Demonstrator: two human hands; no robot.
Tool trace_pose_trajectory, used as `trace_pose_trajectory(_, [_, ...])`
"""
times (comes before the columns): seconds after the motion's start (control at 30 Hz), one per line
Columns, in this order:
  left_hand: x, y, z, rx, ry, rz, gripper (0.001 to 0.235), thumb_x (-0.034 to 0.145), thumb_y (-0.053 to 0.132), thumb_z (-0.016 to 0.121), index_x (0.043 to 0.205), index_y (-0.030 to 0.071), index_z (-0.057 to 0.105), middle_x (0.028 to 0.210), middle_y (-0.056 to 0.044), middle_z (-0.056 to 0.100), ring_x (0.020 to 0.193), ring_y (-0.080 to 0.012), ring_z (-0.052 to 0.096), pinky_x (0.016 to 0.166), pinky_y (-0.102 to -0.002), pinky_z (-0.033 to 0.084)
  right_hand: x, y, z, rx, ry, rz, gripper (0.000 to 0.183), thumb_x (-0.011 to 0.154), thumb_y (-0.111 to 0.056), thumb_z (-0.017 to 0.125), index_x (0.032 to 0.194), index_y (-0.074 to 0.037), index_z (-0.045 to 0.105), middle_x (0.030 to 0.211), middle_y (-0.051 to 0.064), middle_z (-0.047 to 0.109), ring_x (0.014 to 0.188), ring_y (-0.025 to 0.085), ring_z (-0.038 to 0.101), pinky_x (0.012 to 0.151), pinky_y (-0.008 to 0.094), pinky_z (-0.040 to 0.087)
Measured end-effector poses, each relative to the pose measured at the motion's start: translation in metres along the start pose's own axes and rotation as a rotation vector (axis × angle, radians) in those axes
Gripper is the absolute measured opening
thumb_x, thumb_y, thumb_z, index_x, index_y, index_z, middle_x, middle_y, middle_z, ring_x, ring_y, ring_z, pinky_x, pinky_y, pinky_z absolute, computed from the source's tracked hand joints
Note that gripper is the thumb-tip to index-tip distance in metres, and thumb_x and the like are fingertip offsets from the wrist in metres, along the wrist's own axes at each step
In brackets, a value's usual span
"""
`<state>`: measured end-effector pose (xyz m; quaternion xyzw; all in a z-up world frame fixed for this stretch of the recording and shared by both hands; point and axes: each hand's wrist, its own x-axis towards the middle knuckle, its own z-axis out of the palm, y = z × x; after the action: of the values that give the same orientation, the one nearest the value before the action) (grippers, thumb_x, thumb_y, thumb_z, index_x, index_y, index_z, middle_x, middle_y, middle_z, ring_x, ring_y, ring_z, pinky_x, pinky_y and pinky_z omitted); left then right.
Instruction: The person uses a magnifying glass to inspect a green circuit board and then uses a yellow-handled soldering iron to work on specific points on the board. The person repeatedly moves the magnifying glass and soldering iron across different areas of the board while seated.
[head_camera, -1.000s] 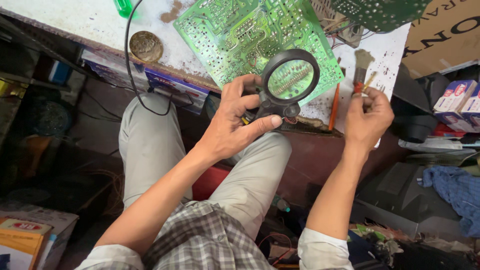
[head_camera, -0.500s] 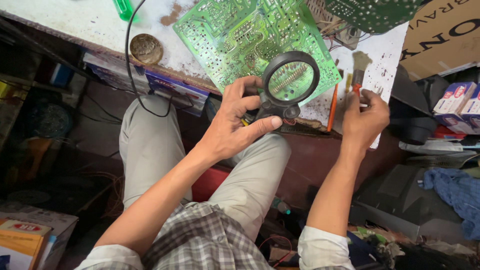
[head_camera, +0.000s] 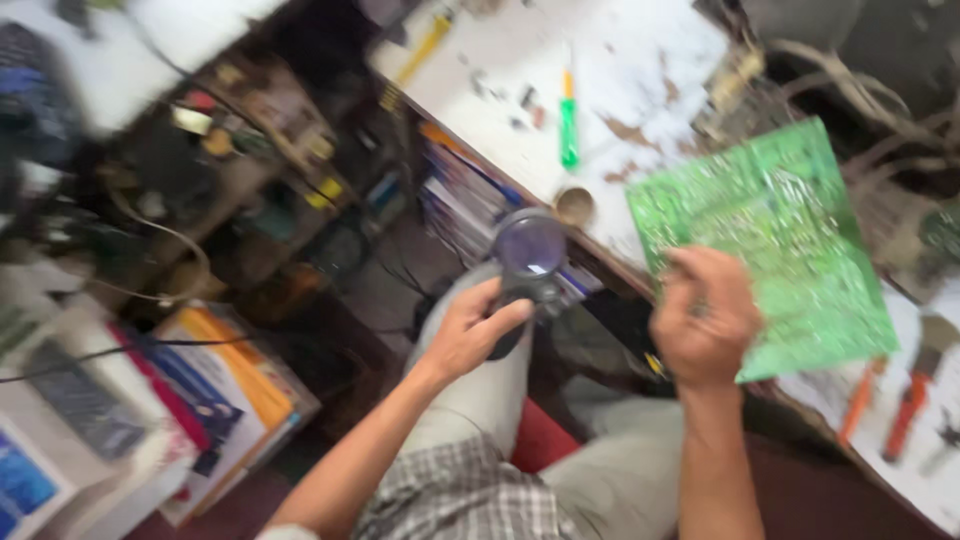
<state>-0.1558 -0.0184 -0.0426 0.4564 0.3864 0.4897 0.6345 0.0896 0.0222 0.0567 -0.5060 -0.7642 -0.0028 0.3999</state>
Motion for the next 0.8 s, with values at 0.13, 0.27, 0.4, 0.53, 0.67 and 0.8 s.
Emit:
trace_pose_trajectory(0.13, [-0.046,-0.009,-0.060,-0.110,0.316,-0.115,0.028,0.099,0.024,0.063,0.113,0.000,0.069,0.092,-0.001,0.071,0.079,-0.0088,0.064,0.072,-0.027,0.054,0.065,-0.052,0.107,0.315,-0.320,-0.146,0.038,0.087,0.005,0.060,0.123,-0.003,0.064,0.114,0.021,0.067,0.111,0.041,0.065,0.096,0.046,0.053])
trace_pose_trajectory(0.27, [-0.087,-0.016,-0.097,-0.050,0.485,-0.056,0.027,0.102,0.023,0.064,0.112,0.000,0.072,0.085,-0.002,0.067,0.070,-0.0070,0.061,0.062,-0.026,0.052,0.114,-0.088,0.212,0.103,-0.545,-0.141,0.064,0.081,-0.009,0.071,0.142,-0.011,0.050,0.120,0.023,0.054,0.111,0.042,0.059,0.091,0.047,0.052])
trace_pose_trajectory(0.4, [-0.108,-0.016,-0.118,-0.165,0.574,-0.143,0.025,0.098,0.023,0.062,0.104,0.001,0.071,0.085,-0.006,0.075,0.059,-0.0131,0.067,0.055,-0.028,0.053,0.140,-0.098,0.278,-0.106,-0.599,-0.046,0.072,0.075,-0.020,0.079,0.140,-0.015,0.047,0.116,0.024,0.048,0.102,0.044,0.062,0.085,0.050,0.053])
trace_pose_trajectory(0.53, [-0.110,-0.015,-0.132,-0.229,0.577,-0.098,0.025,0.098,0.023,0.062,0.108,0.002,0.070,0.087,-0.007,0.075,0.058,-0.0124,0.066,0.055,-0.028,0.052,0.144,-0.090,0.308,-0.182,-0.518,-0.040,0.056,0.084,-0.020,0.076,0.132,-0.013,0.048,0.116,0.025,0.048,0.093,0.044,0.067,0.080,0.051,0.056])
trace_pose_trajectory(0.67, [-0.104,-0.014,-0.137,-0.233,0.545,-0.076,0.025,0.098,0.022,0.062,0.111,0.002,0.070,0.089,-0.007,0.075,0.059,-0.0122,0.065,0.057,-0.028,0.053,0.144,-0.077,0.313,-0.116,-0.525,-0.071,0.039,0.093,-0.026,0.073,0.120,-0.011,0.048,0.112,0.025,0.049,0.089,0.045,0.067,0.077,0.054,0.054])
trace_pose_trajectory(0.8, [-0.101,-0.017,-0.133,-0.269,0.527,-0.076,0.026,0.098,0.023,0.063,0.111,0.001,0.069,0.090,-0.007,0.074,0.062,-0.0125,0.066,0.058,-0.028,0.055,0.145,-0.066,0.297,0.033,-0.419,-0.131,0.030,0.097,-0.018,0.067,0.119,-0.006,0.051,0.108,0.025,0.053,0.091,0.044,0.066,0.080,0.050,0.057])
